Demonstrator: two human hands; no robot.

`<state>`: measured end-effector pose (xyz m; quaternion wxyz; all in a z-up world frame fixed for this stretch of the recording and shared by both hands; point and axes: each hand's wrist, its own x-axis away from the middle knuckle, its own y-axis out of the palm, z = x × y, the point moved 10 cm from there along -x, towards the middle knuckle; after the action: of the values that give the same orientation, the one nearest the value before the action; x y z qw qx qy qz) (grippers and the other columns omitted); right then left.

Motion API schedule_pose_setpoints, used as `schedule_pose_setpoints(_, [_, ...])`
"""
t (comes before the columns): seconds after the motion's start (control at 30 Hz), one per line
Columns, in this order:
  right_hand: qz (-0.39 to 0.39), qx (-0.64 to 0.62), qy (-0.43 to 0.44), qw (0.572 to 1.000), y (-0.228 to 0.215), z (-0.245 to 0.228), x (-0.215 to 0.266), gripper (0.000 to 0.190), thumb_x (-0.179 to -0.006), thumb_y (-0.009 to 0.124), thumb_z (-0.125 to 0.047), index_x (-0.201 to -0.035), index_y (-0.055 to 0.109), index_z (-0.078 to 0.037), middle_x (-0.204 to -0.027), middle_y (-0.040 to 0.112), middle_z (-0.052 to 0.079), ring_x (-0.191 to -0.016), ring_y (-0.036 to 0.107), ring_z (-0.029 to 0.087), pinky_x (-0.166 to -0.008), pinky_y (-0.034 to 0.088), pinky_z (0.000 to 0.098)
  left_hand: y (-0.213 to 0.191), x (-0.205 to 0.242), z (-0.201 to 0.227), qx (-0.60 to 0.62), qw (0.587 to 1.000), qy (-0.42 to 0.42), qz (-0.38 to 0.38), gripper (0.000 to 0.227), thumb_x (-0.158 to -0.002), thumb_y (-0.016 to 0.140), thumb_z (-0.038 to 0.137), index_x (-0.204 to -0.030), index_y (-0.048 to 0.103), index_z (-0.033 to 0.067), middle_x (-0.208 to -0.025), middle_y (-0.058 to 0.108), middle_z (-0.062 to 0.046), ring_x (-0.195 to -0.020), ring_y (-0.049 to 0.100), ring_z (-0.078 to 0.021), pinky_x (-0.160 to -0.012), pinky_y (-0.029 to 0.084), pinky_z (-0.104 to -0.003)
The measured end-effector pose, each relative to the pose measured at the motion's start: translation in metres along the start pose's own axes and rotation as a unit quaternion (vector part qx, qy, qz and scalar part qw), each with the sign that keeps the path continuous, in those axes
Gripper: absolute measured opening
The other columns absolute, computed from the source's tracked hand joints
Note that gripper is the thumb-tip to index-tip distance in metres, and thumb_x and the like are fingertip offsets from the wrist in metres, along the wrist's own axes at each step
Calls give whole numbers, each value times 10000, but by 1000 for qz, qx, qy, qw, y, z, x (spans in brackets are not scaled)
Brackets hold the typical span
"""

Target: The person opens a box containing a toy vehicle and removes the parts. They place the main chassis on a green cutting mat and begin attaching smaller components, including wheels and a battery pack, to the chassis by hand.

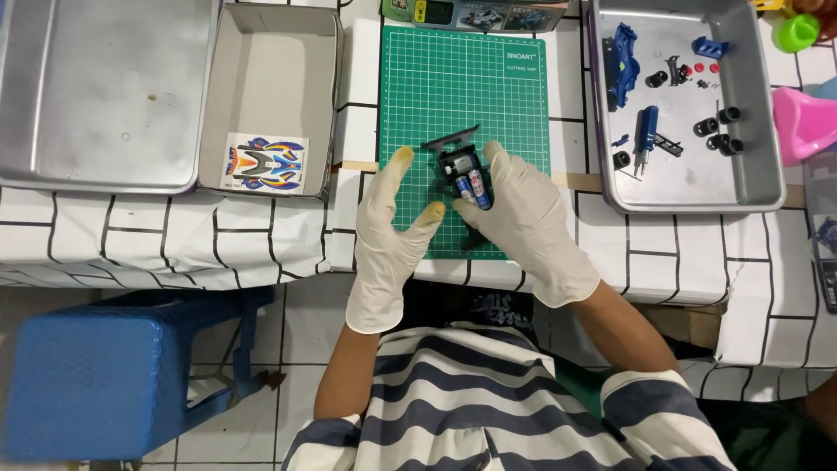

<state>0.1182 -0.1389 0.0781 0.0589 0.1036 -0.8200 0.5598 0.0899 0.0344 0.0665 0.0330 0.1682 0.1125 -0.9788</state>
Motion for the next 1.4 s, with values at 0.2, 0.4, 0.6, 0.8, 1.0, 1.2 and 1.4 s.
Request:
schedule_pose_setpoints(0.2, [28, 34, -204, 978, 12, 0, -15, 681, -835, 749, -74, -1453, 466, -120, -1321, 674, 166, -1372, 509, 424, -1151, 312, 592, -20, -5, 3, 19, 994, 54, 91, 564, -1027, 673, 355, -1505, 474, 134, -1512, 531, -125, -1446, 495, -298, -1253, 339, -481])
schedule_pose_setpoints(0.4, [210, -38, -207, 955, -16, 23, 16, 573, -873, 780, -42, -1386, 577, -200, -964, 555, -13, -920, 618, 218, -826, 528, 345, 9, -26, 5, -205, 972, 105, -39, 454, -1017, 639, 292, -1382, 551, 36, -1264, 636, -207, -1229, 624, -404, -1114, 430, -530])
schedule_pose_setpoints(0.6, [131, 1, 7, 991, -18, 22, 19, 475, -950, 697, -187, -1411, 593, -138, -871, 727, 53, -818, 712, 232, -683, 578, 370, 16, -30, 9, -307, 944, 80, -92, 342, -1034, 594, 384, -1311, 638, 188, -862, 681, 18, -966, 684, -245, -935, 478, -457])
schedule_pose_setpoints(0.8, [219, -78, -43, 972, -22, 25, 9, 378, -916, 724, -83, -1284, 639, -111, -988, 726, 93, -898, 708, 288, -744, 579, 379, 5, -50, 13, -258, 963, 44, -69, 225, -1002, 695, 236, -1158, 757, 87, -816, 701, -94, -855, 700, -288, -768, 565, -375])
schedule_pose_setpoints(1.0, [186, -177, -27, 966, -5, 32, -11, 453, -899, 741, -72, -1336, 621, -66, -1059, 737, 146, -929, 713, 333, -757, 582, 432, 43, -51, 8, -352, 919, 116, -133, 153, -927, 713, 275, -1031, 789, 193, -930, 586, -61, -1008, 670, -353, -766, 583, -416])
schedule_pose_setpoints(1.2, [188, -383, -7, 904, -8, 36, -13, 373, -912, 720, -35, -1271, 629, -81, -1117, 733, 139, -880, 743, 209, -723, 586, 289, 43, -50, -11, -157, 979, -7, -133, 203, -949, 724, 272, -1064, 764, 109, -1111, 687, -160, -1105, 663, -406, -957, 530, -485])
schedule_pose_setpoints(1.4, [167, -432, 10, 886, 5, 44, -18, 311, -880, 752, -19, -1169, 651, -76, -1070, 717, 108, -857, 762, 182, -698, 600, 272, 40, -50, -24, -31, 969, -199, -141, 464, -888, 798, 250, -1299, 630, 112, -1047, 771, -176, -1034, 751, -359, -889, 594, -448])
